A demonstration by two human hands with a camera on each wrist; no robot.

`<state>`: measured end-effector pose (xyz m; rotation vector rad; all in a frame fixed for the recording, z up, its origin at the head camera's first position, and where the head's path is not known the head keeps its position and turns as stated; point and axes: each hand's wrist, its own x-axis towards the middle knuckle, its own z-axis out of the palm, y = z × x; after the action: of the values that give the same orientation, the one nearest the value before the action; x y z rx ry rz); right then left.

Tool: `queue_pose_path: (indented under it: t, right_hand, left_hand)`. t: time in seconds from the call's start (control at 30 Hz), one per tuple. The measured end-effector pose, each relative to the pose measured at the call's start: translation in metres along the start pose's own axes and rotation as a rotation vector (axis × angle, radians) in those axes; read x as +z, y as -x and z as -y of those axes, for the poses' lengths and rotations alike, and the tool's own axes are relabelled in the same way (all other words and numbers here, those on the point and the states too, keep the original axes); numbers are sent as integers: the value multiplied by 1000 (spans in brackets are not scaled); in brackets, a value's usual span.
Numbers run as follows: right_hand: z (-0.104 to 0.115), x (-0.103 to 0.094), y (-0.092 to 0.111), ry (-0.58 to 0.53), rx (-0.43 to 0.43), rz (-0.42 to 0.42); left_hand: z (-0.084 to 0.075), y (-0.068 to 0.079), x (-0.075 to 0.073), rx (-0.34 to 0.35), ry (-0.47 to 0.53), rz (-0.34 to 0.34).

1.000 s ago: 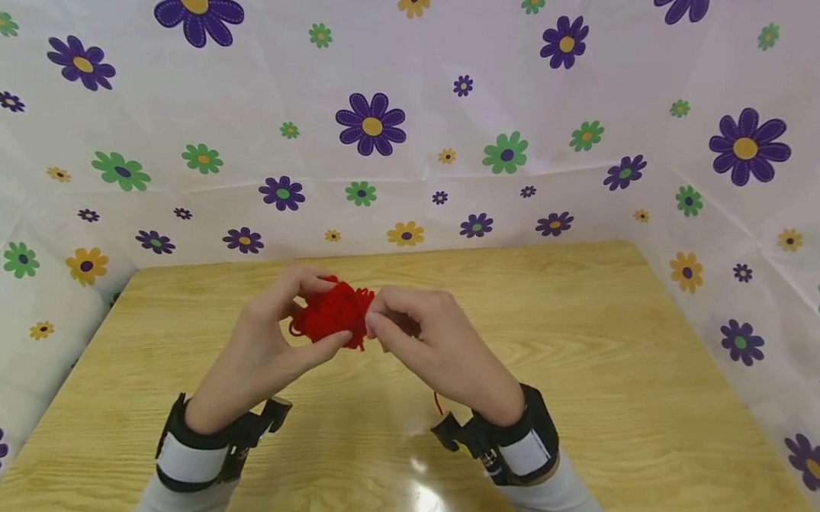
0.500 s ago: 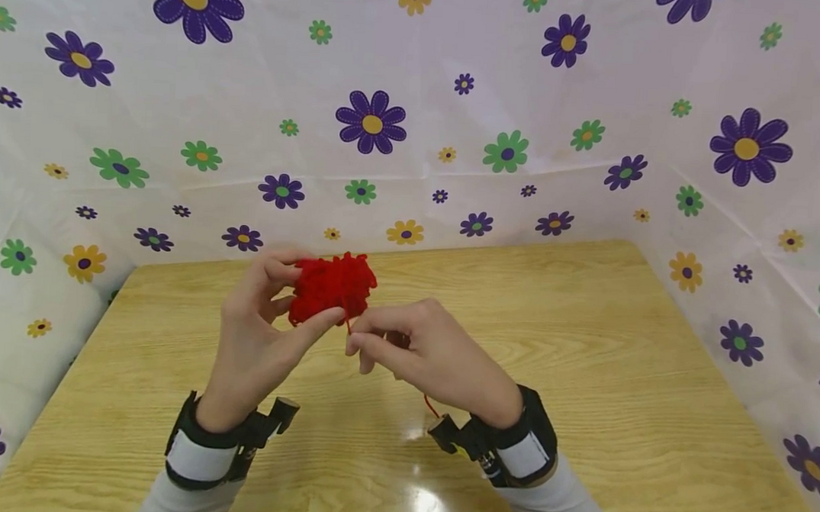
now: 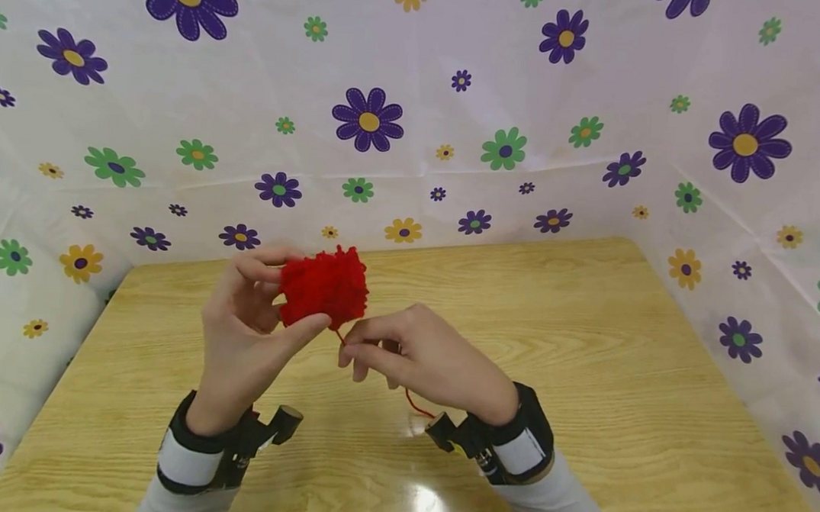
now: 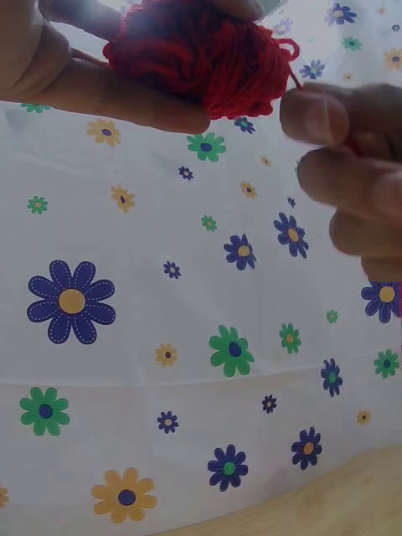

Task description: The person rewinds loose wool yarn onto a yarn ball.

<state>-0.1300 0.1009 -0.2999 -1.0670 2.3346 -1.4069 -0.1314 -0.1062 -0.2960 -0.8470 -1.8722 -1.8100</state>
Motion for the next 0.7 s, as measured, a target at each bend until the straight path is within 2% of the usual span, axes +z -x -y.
queue_pose_path:
  t: [0.17, 0.37, 0.53, 0.7]
  right_hand:
    - [-1, -3, 1, 19, 29, -22]
    - [-5, -5, -1, 112, 9, -58]
    - [-6, -6, 0, 138, 46, -164]
    - [-5, -8, 2, 108, 33, -278]
  left_hand:
    - [-7, 1, -2, -22, 128, 76]
    - [-14, 4, -6, -67, 161, 136]
    - [-15, 3, -5, -91, 131, 212]
    - [-13, 3, -3, -136, 17, 265]
